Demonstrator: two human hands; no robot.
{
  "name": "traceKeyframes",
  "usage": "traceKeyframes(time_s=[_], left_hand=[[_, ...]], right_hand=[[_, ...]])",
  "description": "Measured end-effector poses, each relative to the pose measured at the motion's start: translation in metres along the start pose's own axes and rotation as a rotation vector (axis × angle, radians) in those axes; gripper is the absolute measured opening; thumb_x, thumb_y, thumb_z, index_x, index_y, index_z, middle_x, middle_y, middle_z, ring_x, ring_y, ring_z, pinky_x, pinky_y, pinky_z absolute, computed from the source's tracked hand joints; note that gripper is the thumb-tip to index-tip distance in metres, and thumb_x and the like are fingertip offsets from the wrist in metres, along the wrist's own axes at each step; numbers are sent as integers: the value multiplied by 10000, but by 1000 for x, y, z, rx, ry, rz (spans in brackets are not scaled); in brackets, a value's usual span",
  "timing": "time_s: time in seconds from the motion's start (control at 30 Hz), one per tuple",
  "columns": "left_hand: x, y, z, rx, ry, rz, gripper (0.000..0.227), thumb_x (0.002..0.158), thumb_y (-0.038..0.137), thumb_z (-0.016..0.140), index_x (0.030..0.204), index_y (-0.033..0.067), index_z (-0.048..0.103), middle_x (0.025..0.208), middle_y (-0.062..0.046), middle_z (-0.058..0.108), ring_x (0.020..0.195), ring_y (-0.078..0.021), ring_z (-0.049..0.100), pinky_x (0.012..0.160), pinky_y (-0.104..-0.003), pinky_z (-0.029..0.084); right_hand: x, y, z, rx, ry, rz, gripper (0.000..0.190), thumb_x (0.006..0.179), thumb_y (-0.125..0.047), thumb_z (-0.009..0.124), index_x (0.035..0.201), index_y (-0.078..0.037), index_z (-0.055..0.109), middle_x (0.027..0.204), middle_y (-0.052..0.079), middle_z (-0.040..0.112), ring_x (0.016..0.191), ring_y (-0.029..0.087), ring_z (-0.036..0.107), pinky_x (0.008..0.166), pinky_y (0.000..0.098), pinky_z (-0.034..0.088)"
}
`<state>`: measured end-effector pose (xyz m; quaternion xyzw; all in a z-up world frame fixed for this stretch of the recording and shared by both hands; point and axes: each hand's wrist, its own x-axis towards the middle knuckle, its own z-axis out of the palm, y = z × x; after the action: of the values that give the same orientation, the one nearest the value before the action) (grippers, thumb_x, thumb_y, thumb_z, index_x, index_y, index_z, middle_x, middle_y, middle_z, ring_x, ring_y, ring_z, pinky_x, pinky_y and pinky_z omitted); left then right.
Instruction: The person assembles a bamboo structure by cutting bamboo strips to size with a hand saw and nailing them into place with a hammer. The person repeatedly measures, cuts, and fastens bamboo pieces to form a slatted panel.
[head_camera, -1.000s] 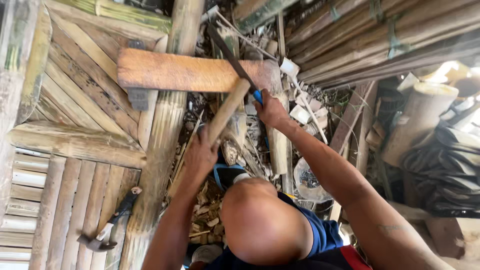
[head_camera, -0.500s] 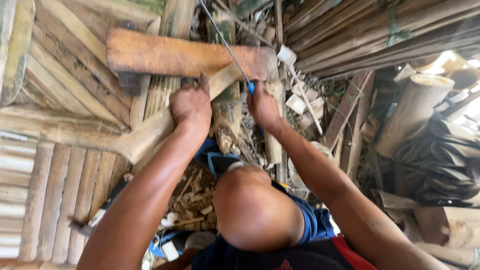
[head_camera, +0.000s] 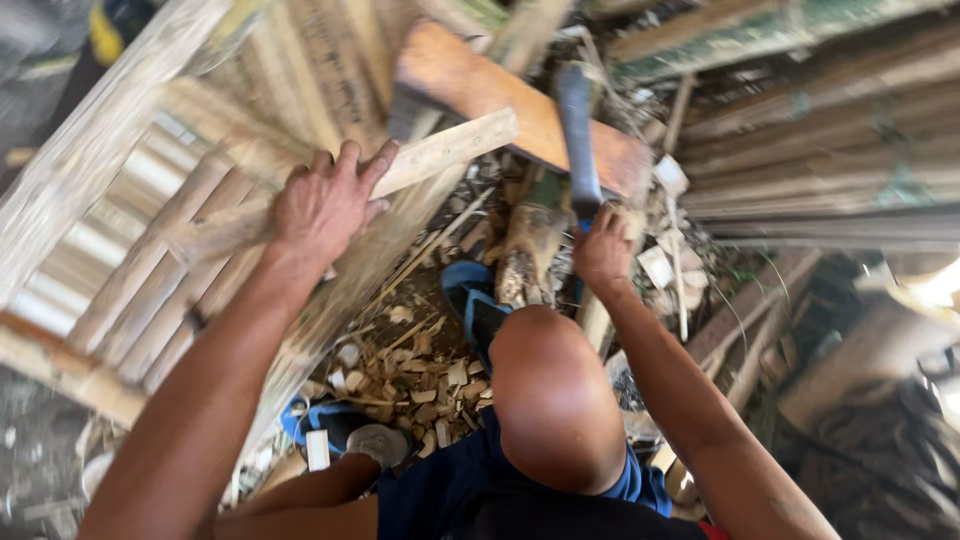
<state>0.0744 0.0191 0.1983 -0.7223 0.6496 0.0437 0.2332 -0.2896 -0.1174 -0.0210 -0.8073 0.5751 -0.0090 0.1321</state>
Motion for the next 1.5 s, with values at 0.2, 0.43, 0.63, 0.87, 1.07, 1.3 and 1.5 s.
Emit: traceKeyframes(time_s=[0.2, 0.43, 0.63, 0.87, 1.07, 1.3, 1.5], left_hand=[[-96, -95, 84, -375, 83, -312, 672, 965, 446, 618, 1565, 234, 402, 1331, -222, 473, 1023, -357, 623, 692, -491, 611], [-186, -155, 209, -471, 22, -670, 704, 953, 536, 619, 1569, 280, 395, 1260, -178, 492, 1068, -383, 613, 776, -509, 575], [-172, -227, 293, -557, -124, -762, 714, 986, 593, 545, 1613, 333, 323, 1296, -193, 468, 1097, -382, 577, 715, -475, 596], [-129, -279, 355, -516, 31, -694, 698, 1025, 537, 557, 1634, 272, 340, 1358, -173, 450, 1232, -364, 473, 1040, -596, 412], [-190, -285, 397, -468, 267, -846, 747, 998, 493, 609, 1660, 244, 371, 1474, -195, 383, 1376, -356, 330, 1105, -689, 203], [-305, -281, 437, -642, 300, -1050, 480, 1030, 234, 709, 1496, 210, 596, 1525, -102, 398, 1537, -313, 266, 1233, -679, 178], [-296, -272, 467, -557, 392, -1073, 470, 1089, 155, 669, 1548, 178, 568, 1575, -75, 377, 1570, -267, 241, 1286, -607, 209]], right_hand=[[56, -164, -75, 365, 107, -759, 381, 993, -143, 665, 1351, -47, 579, 1191, 228, 643, 1060, 437, 639, 886, 536, 545], [62, -411, -33, 205, -318, -1074, 369, 976, -186, 654, 1320, -78, 574, 1117, 194, 678, 963, 413, 680, 832, 536, 545], [40, -503, 92, 296, -349, -1144, 419, 976, -167, 666, 1363, -73, 537, 1203, 204, 636, 1017, 424, 661, 878, 537, 540], [70, -578, 161, 360, -120, -1176, 527, 950, -132, 713, 1420, -38, 493, 1209, 254, 602, 1016, 470, 631, 828, 532, 540], [98, -605, 182, 361, -228, -959, 612, 980, -142, 759, 1506, -68, 456, 1015, 114, 681, 896, 288, 689, 834, 412, 593], [114, -607, 174, 373, -156, -1118, 556, 911, -88, 853, 1421, -73, 633, 1031, 124, 670, 801, 222, 667, 755, 392, 584], [99, -604, 179, 405, -162, -1040, 530, 934, -98, 806, 1437, -184, 663, 1049, 60, 675, 851, 161, 710, 812, 303, 645]])
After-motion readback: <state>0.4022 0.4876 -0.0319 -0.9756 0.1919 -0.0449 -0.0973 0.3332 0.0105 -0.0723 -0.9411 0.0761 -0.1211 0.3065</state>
